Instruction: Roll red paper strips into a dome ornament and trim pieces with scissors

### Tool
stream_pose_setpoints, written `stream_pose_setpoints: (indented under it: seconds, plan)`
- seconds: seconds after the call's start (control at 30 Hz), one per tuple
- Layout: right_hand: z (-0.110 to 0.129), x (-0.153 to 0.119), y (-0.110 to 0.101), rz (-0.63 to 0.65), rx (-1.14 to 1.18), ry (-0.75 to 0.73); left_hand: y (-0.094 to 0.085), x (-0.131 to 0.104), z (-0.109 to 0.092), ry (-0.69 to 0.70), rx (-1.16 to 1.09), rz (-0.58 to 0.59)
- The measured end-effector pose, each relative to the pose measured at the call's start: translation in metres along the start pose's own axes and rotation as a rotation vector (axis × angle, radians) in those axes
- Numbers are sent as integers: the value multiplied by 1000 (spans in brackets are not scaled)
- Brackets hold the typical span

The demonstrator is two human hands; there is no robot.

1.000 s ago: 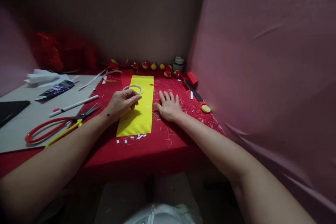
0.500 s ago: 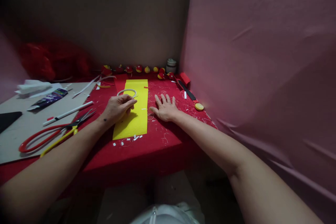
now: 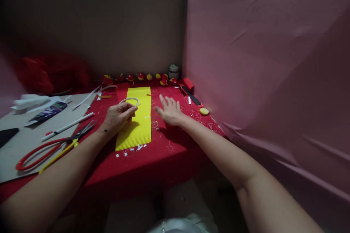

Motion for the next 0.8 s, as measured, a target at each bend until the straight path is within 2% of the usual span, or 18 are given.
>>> stream_pose_setpoints:
  seconds: [0.1,0.17,0.27,0.4,0.53,0.63,0.8]
  plan:
    - [-5,-18,-35,-136,31,-70,-1,1,2,2,14,-9]
    - [-11,-35,-40,-100,24,-88,0,1,3,-3,11,1]
    - [-15,-56,-25,-51,13,-123,3,1,5,-11,12,22]
    - [-8,-65,-1,-145,-4,-182,5,2,8,1,22,34]
    - [-10,-66,2,-260,45,-165,4,2,9,-2,43,34]
    - [-27,-70,-14,-347,67,-103,3,1,6,-8,65,35]
    - [-83,-75,-51,-453,-68,118,4,-1,1,21,68,50]
Point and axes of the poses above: each hand's wrist, its own x-axis towards the middle knuckle, its own y-axis out of the palm, z = x × y, the point moved 6 cm from there along x, towards the middle knuckle
